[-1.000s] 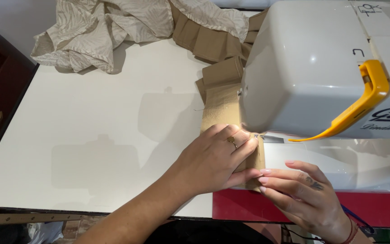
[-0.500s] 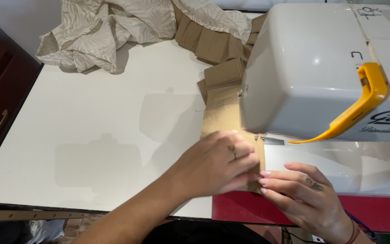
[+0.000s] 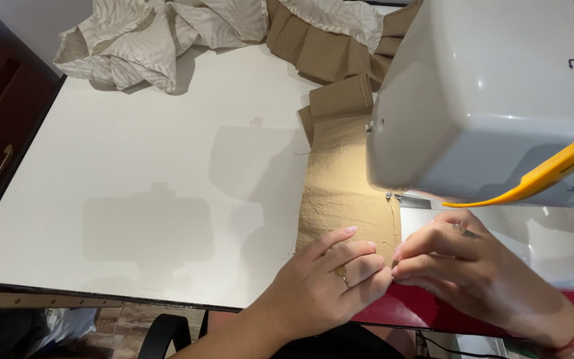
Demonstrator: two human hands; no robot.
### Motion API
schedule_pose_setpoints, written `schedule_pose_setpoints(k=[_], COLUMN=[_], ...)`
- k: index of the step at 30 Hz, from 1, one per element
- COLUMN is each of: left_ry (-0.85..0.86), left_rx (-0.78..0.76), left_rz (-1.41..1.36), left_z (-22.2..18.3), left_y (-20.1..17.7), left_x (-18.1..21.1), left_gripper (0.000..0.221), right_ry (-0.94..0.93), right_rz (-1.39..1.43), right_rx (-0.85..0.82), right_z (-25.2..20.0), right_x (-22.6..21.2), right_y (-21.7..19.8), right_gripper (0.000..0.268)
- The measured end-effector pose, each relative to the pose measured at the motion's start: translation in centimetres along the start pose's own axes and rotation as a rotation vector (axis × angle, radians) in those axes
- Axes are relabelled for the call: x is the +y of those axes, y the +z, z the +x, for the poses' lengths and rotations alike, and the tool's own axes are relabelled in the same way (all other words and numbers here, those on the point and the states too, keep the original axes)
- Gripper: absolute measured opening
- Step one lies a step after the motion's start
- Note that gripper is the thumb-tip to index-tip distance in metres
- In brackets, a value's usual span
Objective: Sewing fabric using a sewing machine and trimming threads with scissors
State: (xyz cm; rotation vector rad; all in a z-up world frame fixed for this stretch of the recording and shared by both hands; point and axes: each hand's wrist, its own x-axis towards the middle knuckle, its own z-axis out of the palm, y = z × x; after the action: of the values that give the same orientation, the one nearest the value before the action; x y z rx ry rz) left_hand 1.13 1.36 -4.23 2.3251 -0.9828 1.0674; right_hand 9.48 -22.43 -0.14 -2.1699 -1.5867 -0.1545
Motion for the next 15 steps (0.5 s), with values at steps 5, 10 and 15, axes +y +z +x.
schedule_pose_setpoints(k=[5,10,15], left_ry=[0.012,0.016,-0.036], left_rx=[0.048,0.065,0.095], left_rz=[-0.012,-0.006,-0.048], left_z=[-0.1,-0.2,-0.1], left_y=[0.2,0.5,0.9], left_x=[0.0,-0.1,0.1], left_gripper=[0.014,0.015,0.018], right_ry=[-0.111,-0.114,-0.151], right_rz=[-0.006,-0.011,0.072], right_rx=[-0.090,-0.110,-0.082], right_z=[0.9,1.4,2.6], right_x=[0.7,0.6,0.5], right_y=[-0.9,-1.2,-1.8], right_gripper=[0.019,0.022,0.009])
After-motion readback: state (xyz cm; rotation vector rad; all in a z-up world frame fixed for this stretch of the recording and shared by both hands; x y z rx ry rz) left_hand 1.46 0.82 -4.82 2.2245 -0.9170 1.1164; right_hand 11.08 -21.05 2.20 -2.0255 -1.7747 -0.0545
